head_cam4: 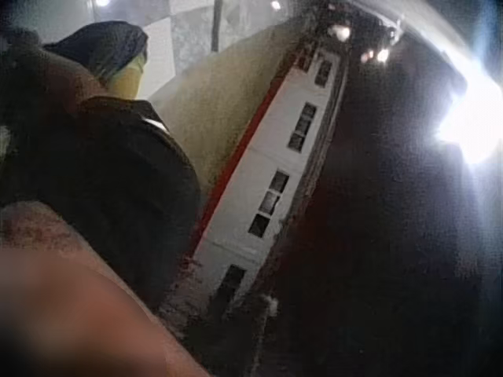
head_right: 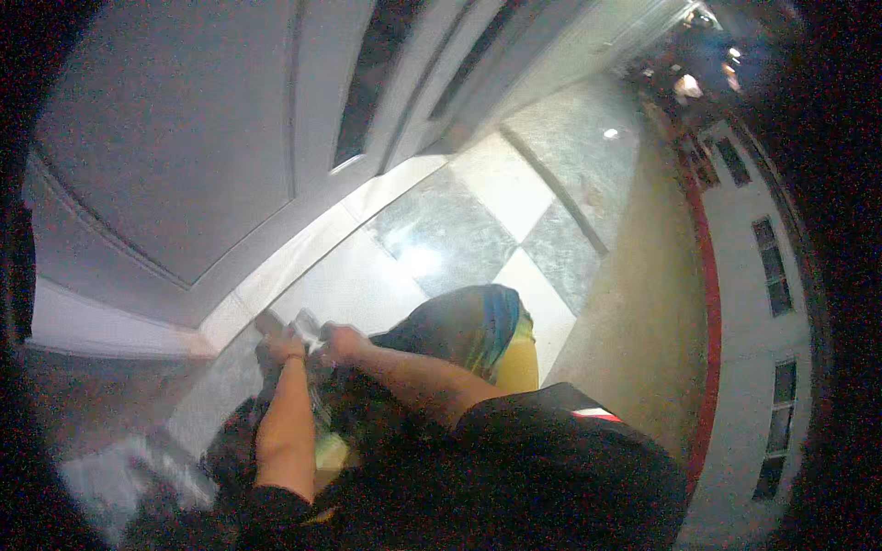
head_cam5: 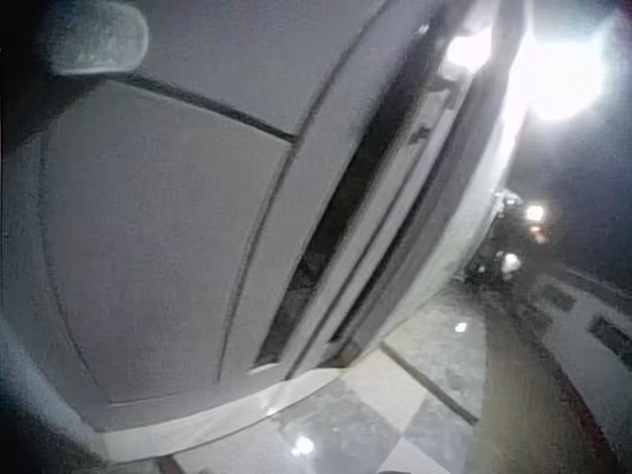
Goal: The person uses a trowel to spread and smooth a white plaster-like material on a curved wall surface. They repeatedly apply and smooth the material, occasionally pausing to adjust their position or the tool.
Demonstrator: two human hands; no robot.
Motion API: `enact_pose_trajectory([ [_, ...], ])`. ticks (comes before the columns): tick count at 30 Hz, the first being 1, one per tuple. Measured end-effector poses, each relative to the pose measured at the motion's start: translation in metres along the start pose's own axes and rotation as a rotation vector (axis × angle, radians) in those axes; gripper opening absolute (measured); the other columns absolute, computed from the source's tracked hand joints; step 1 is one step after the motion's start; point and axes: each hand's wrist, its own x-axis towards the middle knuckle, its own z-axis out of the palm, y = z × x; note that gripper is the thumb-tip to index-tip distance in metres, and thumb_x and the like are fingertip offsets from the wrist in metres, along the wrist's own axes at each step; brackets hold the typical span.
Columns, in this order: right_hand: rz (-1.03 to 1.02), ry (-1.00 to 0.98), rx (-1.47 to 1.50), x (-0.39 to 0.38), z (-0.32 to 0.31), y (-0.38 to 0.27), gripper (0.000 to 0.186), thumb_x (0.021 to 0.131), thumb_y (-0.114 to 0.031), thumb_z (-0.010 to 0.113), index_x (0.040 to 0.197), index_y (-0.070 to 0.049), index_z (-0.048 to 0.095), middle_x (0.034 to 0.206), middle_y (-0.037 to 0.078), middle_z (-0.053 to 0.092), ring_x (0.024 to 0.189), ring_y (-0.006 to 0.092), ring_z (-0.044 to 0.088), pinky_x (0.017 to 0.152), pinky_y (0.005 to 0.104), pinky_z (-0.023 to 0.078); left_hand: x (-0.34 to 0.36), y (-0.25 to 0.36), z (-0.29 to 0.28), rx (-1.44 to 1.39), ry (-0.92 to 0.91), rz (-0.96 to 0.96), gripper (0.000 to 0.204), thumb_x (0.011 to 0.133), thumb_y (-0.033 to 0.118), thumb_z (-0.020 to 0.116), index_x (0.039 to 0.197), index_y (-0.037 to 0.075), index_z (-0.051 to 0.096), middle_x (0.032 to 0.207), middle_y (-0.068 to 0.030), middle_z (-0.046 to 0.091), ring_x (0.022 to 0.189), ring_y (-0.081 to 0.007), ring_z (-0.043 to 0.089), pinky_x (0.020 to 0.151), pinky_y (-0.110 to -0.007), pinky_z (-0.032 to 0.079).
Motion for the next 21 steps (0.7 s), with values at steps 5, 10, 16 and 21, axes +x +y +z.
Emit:
enact_pose_trajectory([
  [5,0.115,0.012,0.043,0.022,-0.02,0.039,0.048,0.087,-0.03,0.069,0.124,-0.001,0.059,0.1,0.026,0.072,0.097,0.0453,0.069,0.087,0.0533,0.054,-0.007,0.039,-0.002,-0.273,0.024,-0.254,0.092,0.083,0.036,0.078,0.152,-0.002,0.032,0.142,-0.0291,0.045,0.131,-0.0437,0.049,0.104,-0.055,0.049],
  [10,0.175,0.045,0.131,0.043,-0.032,0.073,0.05,0.088,-0.033,0.069,0.12,0.004,0.059,0.101,0.03,0.071,0.101,0.0473,0.068,0.09,0.0531,0.053,-0.029,0.093,0.0,-0.142,0.11,-0.102,0.09,0.084,0.035,0.078,0.153,0.0,0.032,0.145,-0.0255,0.044,0.133,-0.0456,0.047,0.104,-0.057,0.049],
  [16,0.174,0.107,0.32,0.042,-0.013,0.084,0.054,0.091,-0.034,0.065,0.132,0.0,0.057,0.117,0.03,0.068,0.112,0.0463,0.065,0.098,0.0513,0.051,-0.04,0.108,-0.011,-0.336,0.07,-0.109,0.086,0.081,0.019,0.083,0.153,0.005,0.037,0.151,-0.0238,0.041,0.141,-0.0447,0.039,0.116,-0.054,0.041],
  [21,0.134,0.075,0.382,0.032,-0.012,0.094,0.056,0.096,-0.039,0.06,0.138,-0.002,0.054,0.127,0.03,0.064,0.123,0.0451,0.059,0.104,0.0492,0.048,-0.046,0.114,-0.022,-0.34,0.049,-0.053,0.088,0.082,0.026,0.081,0.154,0.004,0.036,0.154,-0.0276,0.037,0.144,-0.0465,0.034,0.121,-0.052,0.034],
])
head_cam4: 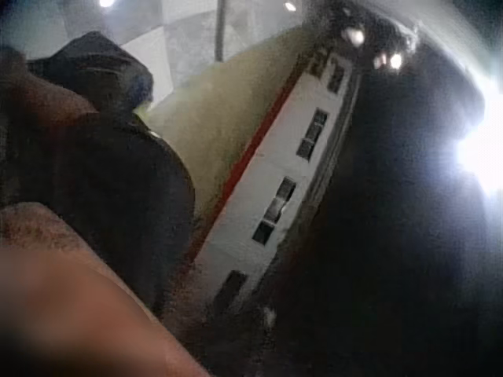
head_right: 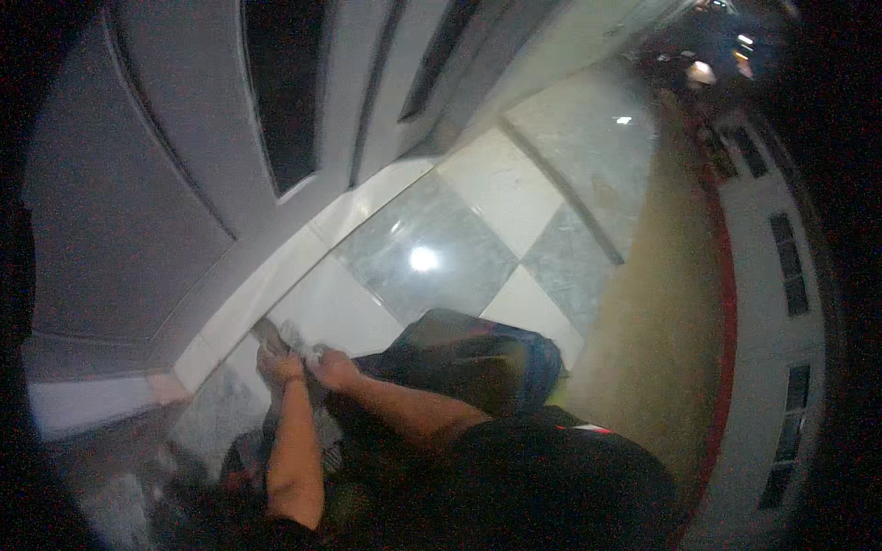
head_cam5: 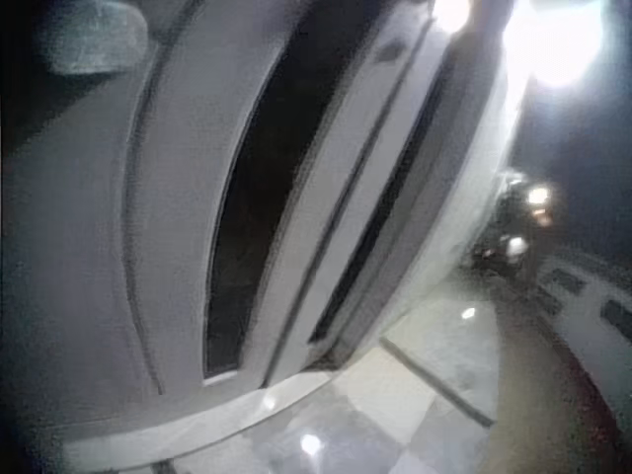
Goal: The person uses a trowel to spread and smooth a white plaster-like material on a curved wall surface. They repeatedly apply and smooth the material, occasionally pausing to adjust their position or the tool.
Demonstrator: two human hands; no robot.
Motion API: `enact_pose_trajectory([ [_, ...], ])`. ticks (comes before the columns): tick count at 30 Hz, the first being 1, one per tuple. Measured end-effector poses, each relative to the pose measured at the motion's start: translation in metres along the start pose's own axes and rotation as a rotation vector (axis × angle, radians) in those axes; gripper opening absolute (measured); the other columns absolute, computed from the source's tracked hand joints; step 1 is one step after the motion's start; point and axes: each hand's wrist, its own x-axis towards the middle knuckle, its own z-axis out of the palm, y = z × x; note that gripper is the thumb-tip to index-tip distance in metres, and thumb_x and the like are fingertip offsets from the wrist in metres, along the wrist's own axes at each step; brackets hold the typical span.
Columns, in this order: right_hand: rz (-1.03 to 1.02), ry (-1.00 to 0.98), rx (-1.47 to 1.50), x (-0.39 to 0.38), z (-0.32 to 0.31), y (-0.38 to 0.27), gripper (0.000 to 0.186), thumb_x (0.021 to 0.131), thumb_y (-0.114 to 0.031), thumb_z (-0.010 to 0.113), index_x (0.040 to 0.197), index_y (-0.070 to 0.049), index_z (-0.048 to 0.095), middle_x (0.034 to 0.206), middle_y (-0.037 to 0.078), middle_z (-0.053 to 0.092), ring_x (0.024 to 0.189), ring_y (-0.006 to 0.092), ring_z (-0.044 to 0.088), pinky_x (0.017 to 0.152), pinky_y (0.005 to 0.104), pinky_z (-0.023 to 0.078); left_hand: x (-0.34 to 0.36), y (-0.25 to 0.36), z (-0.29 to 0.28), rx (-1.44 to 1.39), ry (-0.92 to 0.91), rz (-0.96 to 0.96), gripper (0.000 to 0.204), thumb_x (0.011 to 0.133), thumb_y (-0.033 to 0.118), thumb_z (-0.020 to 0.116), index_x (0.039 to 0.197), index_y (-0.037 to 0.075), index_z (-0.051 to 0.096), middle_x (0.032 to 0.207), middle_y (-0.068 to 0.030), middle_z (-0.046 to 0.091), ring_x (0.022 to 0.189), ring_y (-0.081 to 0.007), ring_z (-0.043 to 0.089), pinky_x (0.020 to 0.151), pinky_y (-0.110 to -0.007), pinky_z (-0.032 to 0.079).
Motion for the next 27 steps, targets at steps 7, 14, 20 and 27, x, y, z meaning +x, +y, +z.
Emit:
enact_pose_trajectory([
  [7,0.011,0.018,-0.01,-0.025,-0.011,-0.009,0.038,0.102,-0.028,0.055,0.125,0.002,0.063,0.115,0.026,0.07,0.107,0.0368,0.068,0.095,0.0438,0.05,-0.04,0.015,-0.007,-0.337,-0.07,-0.346,0.054,0.102,0.044,0.052,0.124,-0.002,0.068,0.13,-0.0308,0.063,0.119,-0.0472,0.062,0.099,-0.052,0.049],
  [14,0.239,-0.085,0.121,-0.031,-0.008,-0.003,0.037,0.102,-0.02,0.054,0.131,0.004,0.056,0.11,0.024,0.071,0.102,0.0303,0.069,0.09,0.0406,0.053,-0.067,0.003,0.031,-0.321,-0.129,-0.262,0.068,0.104,0.056,0.041,0.127,-0.005,0.064,0.126,-0.0336,0.064,0.119,-0.048,0.061,0.1,-0.054,0.047],
  [20,0.094,-0.125,-0.196,-0.029,0.001,0.002,0.057,0.092,-0.023,0.061,0.139,0.006,0.049,0.124,0.035,0.063,0.116,0.0488,0.062,0.103,0.0524,0.048,-0.044,-0.025,0.059,-1.324,-0.539,-0.602,0.052,0.106,0.046,0.046,0.14,0.007,0.049,0.115,-0.0136,0.067,0.093,-0.0282,0.066,0.075,-0.045,0.057],
  [27,0.041,0.006,-0.077,-0.03,0.006,-0.028,0.053,0.096,-0.03,0.059,0.137,0.003,0.052,0.107,0.034,0.068,0.102,0.0498,0.066,0.09,0.0542,0.052,-0.007,-0.054,0.083,-1.601,-0.593,-0.558,0.044,0.105,0.045,0.04,0.104,0.003,0.054,0.091,-0.0103,0.055,0.083,-0.026,0.056,0.077,-0.04,0.052],
])
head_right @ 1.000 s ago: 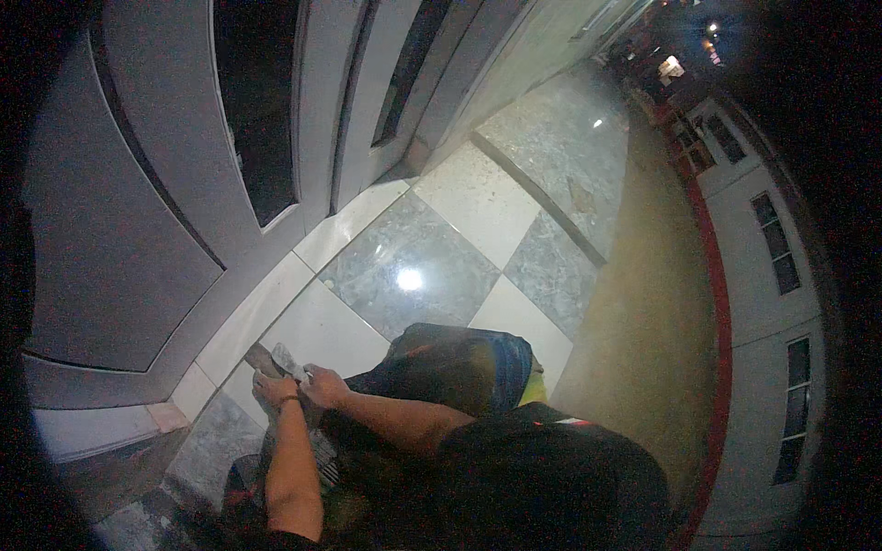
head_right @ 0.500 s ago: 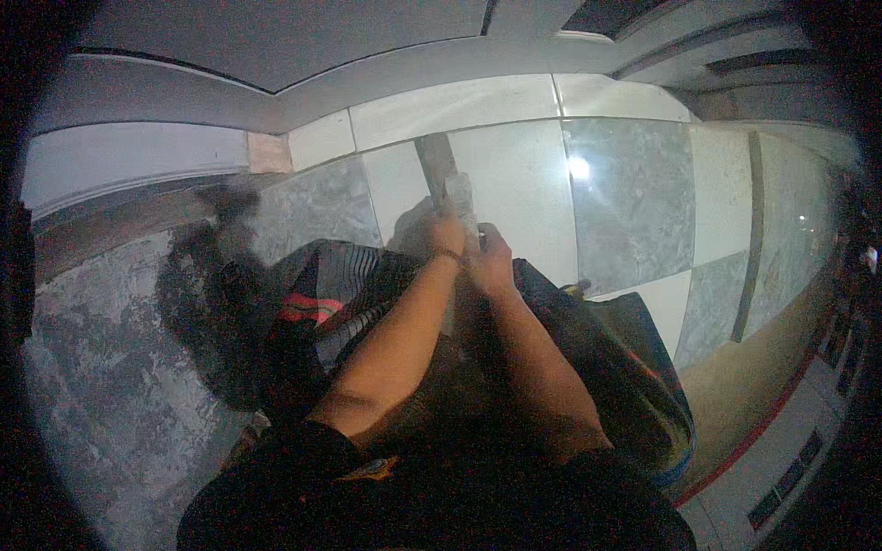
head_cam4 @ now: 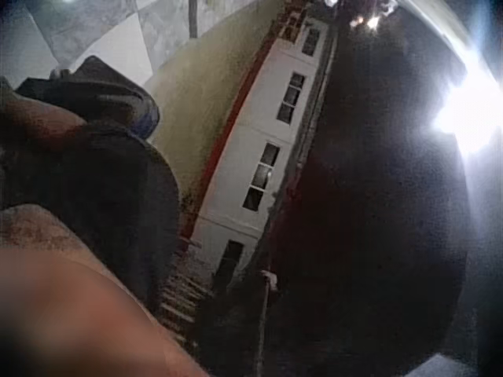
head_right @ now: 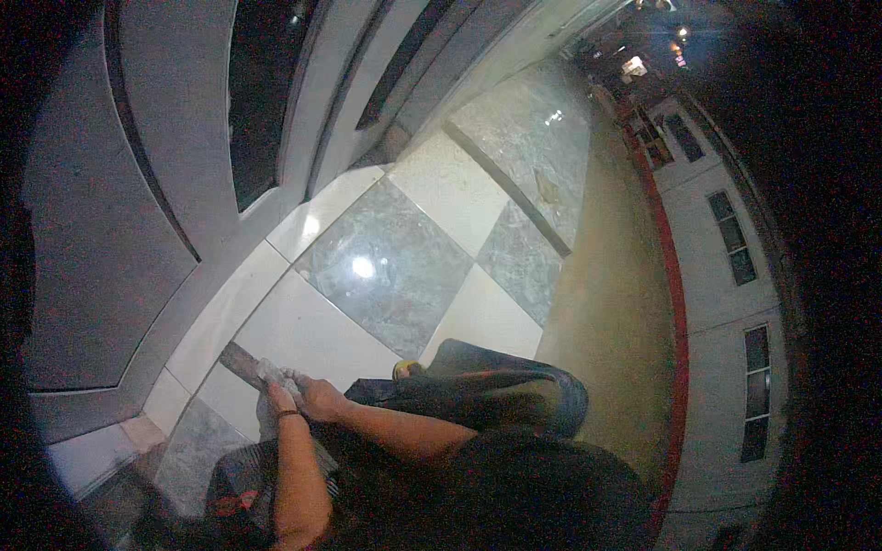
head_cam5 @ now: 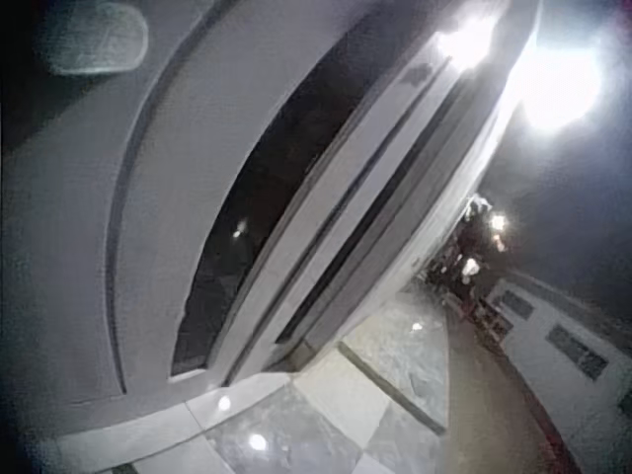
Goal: The person uses a trowel to spread and smooth a white plaster-like material on a curved wall surface. They repeatedly apply and smooth the material, occasionally pausing to adjust their position or the tool.
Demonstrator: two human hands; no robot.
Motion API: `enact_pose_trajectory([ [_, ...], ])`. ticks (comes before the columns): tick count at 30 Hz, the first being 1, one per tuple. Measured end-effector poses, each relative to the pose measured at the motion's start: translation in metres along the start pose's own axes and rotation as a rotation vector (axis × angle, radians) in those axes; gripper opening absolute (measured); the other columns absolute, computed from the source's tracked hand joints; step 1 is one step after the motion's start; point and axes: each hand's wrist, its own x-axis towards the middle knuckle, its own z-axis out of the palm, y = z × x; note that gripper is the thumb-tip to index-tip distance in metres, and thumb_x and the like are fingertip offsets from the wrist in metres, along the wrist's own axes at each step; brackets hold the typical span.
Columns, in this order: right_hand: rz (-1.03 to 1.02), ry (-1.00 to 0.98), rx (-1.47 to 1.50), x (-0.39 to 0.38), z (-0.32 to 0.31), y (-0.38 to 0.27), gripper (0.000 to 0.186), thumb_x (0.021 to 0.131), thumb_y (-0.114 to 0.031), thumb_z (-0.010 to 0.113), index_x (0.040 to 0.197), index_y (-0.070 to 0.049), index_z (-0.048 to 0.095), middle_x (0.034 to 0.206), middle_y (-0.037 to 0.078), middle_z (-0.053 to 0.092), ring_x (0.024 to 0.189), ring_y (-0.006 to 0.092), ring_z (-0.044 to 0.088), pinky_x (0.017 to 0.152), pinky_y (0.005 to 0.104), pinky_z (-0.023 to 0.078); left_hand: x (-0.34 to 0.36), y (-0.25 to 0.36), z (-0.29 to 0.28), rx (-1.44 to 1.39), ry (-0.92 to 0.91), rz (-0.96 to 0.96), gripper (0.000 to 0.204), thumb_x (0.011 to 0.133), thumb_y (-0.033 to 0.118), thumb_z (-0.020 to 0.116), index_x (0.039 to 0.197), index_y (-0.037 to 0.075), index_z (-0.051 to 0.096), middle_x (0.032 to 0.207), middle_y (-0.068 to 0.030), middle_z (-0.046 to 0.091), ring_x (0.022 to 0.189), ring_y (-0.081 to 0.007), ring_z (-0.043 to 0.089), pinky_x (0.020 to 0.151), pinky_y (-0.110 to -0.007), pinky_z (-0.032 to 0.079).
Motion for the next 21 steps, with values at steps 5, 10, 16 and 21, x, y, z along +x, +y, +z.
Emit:
enact_pose_trajectory([
  [5,0.03,-0.032,-0.006,0.01,0.0,-0.008,0.061,0.096,-0.033,0.06,0.144,0.002,0.048,0.113,0.032,0.069,0.106,0.0467,0.068,0.094,0.0511,0.053,0.01,0.008,0.009,-0.125,-0.002,-0.042,0.056,0.109,0.054,0.032,0.084,0.006,0.048,0.075,-0.0054,0.046,0.068,-0.021,0.044,0.062,-0.035,0.042],
  [10,0.037,-0.045,-0.026,0.013,0.0,-0.013,0.065,0.096,-0.035,0.06,0.149,-0.001,0.044,0.122,0.032,0.066,0.112,0.0464,0.066,0.098,0.0511,0.051,-0.003,0.02,0.03,-0.15,0.021,-0.134,0.056,0.11,0.054,0.028,0.084,0.008,0.045,0.076,-0.0048,0.044,0.069,-0.0213,0.044,0.064,-0.035,0.042],
  [16,0.015,-0.06,-0.153,0.013,-0.009,-0.014,0.065,0.097,-0.036,0.056,0.152,-0.006,0.039,0.12,0.033,0.066,0.112,0.0472,0.065,0.097,0.0517,0.052,-0.025,0.027,0.054,-0.259,-0.026,-0.169,0.054,0.108,0.055,0.028,0.085,0.009,0.043,0.079,-0.0044,0.041,0.069,-0.0214,0.04,0.065,-0.036,0.04],
  [21,-0.136,0.047,-0.234,0.006,-0.006,-0.017,0.058,0.092,-0.024,0.061,0.145,-0.008,0.044,0.12,0.031,0.066,0.106,0.044,0.068,0.091,0.0527,0.054,-0.039,0.033,0.058,0.153,0.173,-0.026,0.058,0.109,0.05,0.032,0.125,-0.003,0.052,0.109,-0.0153,0.063,0.097,-0.0289,0.062,0.086,-0.042,0.052],
])
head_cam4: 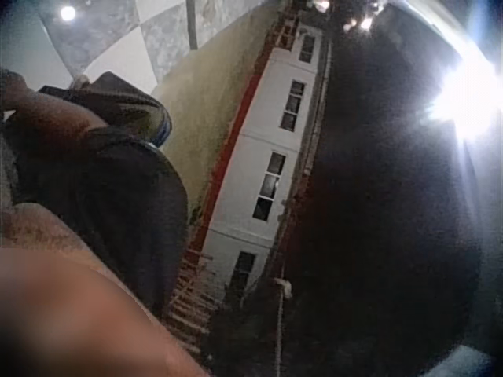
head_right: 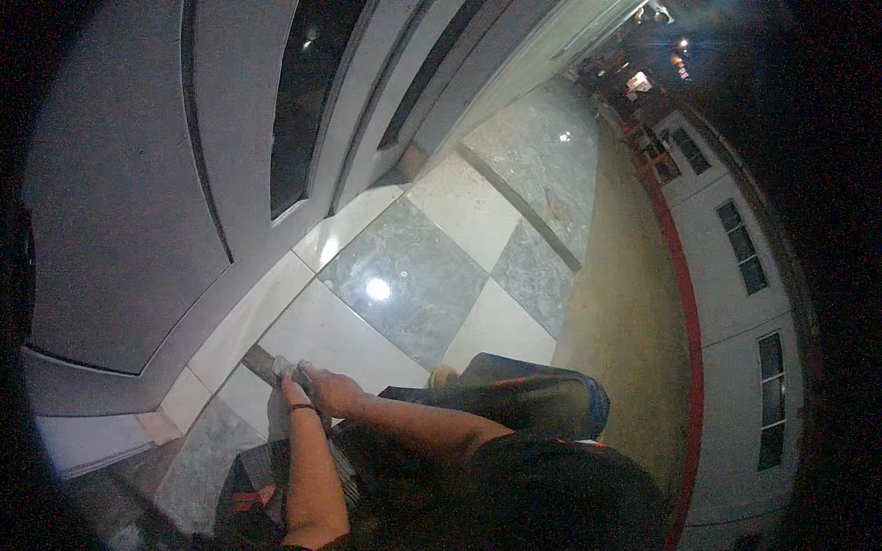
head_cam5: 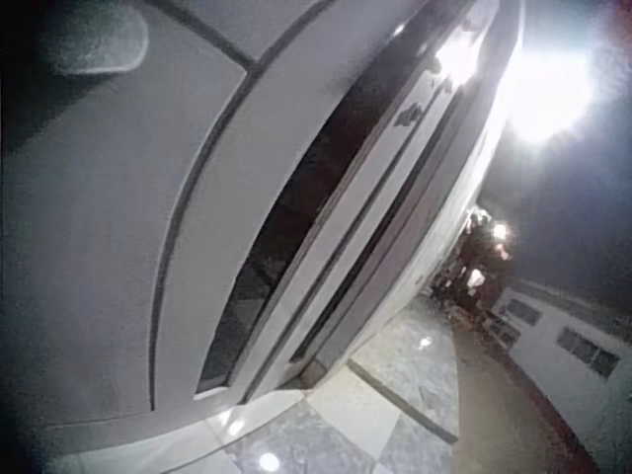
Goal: The person uses a trowel to spread and smooth a white plaster-like material on a curved wall surface. They repeatedly apply and smooth the material, occasionally pausing to adjust their position or the tool.
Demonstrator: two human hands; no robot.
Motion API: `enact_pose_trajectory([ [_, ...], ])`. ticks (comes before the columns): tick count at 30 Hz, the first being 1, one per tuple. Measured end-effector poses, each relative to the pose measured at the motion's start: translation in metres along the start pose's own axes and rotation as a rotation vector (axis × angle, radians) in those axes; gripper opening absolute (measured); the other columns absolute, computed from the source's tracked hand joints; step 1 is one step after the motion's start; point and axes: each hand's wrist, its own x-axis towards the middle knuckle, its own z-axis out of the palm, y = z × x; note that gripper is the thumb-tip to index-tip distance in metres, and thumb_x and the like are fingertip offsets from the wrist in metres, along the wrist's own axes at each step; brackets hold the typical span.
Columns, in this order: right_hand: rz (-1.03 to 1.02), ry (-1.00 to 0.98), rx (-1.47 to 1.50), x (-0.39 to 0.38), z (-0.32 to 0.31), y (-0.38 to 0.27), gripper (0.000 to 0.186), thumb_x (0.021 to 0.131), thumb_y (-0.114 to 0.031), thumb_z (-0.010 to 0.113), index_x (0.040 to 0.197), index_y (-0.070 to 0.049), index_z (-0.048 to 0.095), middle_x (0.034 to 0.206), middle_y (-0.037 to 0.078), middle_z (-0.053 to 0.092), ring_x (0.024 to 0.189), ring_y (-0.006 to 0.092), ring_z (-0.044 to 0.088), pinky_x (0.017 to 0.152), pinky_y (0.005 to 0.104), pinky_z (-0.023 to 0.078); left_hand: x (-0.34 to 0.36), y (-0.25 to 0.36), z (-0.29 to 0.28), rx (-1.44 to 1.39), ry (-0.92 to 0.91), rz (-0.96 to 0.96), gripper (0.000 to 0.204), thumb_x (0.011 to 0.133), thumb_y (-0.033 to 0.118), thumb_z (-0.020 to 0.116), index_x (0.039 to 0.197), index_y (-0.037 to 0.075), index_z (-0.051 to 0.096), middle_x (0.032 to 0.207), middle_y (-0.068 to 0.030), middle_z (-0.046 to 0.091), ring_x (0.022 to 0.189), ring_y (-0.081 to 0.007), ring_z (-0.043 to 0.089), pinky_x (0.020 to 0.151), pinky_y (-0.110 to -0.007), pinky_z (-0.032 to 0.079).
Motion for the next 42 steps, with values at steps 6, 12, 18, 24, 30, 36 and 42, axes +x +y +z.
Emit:
enact_pose_trajectory([
  [6,-0.026,-0.236,-0.344,0.012,-0.004,-0.008,0.045,0.091,-0.022,0.063,0.135,-0.014,0.053,0.106,0.025,0.069,0.097,0.0423,0.071,0.082,0.053,0.058,0.004,0.009,-0.006,-0.018,0.006,-0.025,0.064,0.107,0.046,0.039,0.139,-0.007,0.053,0.133,-0.0217,0.064,0.117,-0.0351,0.065,0.101,-0.048,0.052],
  [12,-0.135,-0.307,-0.461,0.029,-0.023,-0.01,0.037,0.091,-0.023,0.064,0.126,-0.011,0.06,0.101,0.022,0.072,0.095,0.0394,0.072,0.079,0.051,0.059,-0.012,0.012,-0.011,0.816,0.343,0.334,0.046,0.099,0.033,0.059,0.126,-0.005,0.063,0.122,-0.0264,0.068,0.11,-0.0406,0.067,0.098,-0.05,0.052],
  [18,-0.116,-0.364,-0.414,0.033,-0.019,-0.007,0.032,0.093,-0.024,0.061,0.12,-0.008,0.064,0.107,0.02,0.073,0.1,0.0367,0.072,0.084,0.0485,0.059,-0.027,0.007,-0.026,1.103,0.424,0.887,0.035,0.089,0.007,0.067,0.123,-0.004,0.064,0.127,-0.0257,0.064,0.118,-0.0421,0.061,0.104,-0.05,0.048],
  [24,-0.19,-0.252,-0.337,0.031,-0.009,0.005,0.031,0.093,-0.023,0.06,0.115,-0.003,0.068,0.106,0.02,0.073,0.096,0.0396,0.073,0.083,0.0499,0.06,-0.018,-0.002,-0.043,1.363,0.384,0.976,0.041,0.096,0.003,0.056,0.137,0.0,0.057,0.145,-0.0176,0.054,0.134,-0.0374,0.05,0.116,-0.047,0.04],
  [30,-0.218,-0.28,-0.31,0.032,-0.021,0.007,0.03,0.099,-0.023,0.051,0.112,-0.004,0.071,0.106,0.022,0.074,0.098,0.0381,0.073,0.083,0.05,0.059,-0.02,-0.012,-0.042,1.331,0.359,1.035,0.045,0.101,0.005,0.049,0.146,0.003,0.049,0.153,-0.016,0.045,0.141,-0.0367,0.043,0.116,-0.046,0.041],
  [36,-0.282,-0.302,-0.322,0.044,-0.007,0.026,0.031,0.097,-0.025,0.054,0.11,-0.003,0.073,0.108,0.022,0.074,0.097,0.0386,0.073,0.084,0.0512,0.058,-0.05,-0.013,-0.009,1.234,0.488,0.843,0.044,0.104,0.012,0.049,0.147,0.003,0.047,0.146,-0.0174,0.05,0.134,-0.0366,0.049,0.113,-0.045,0.042],
  [42,-0.32,-0.297,-0.475,0.054,-0.004,0.04,0.028,0.094,-0.023,0.057,0.107,-0.005,0.073,0.099,0.019,0.075,0.095,0.0359,0.073,0.083,0.0498,0.058,-0.05,-0.021,0.002,0.987,0.491,0.804,0.039,0.107,0.016,0.045,0.141,0.001,0.055,0.121,-0.0236,0.061,0.119,-0.0391,0.058,0.103,-0.047,0.045],
])
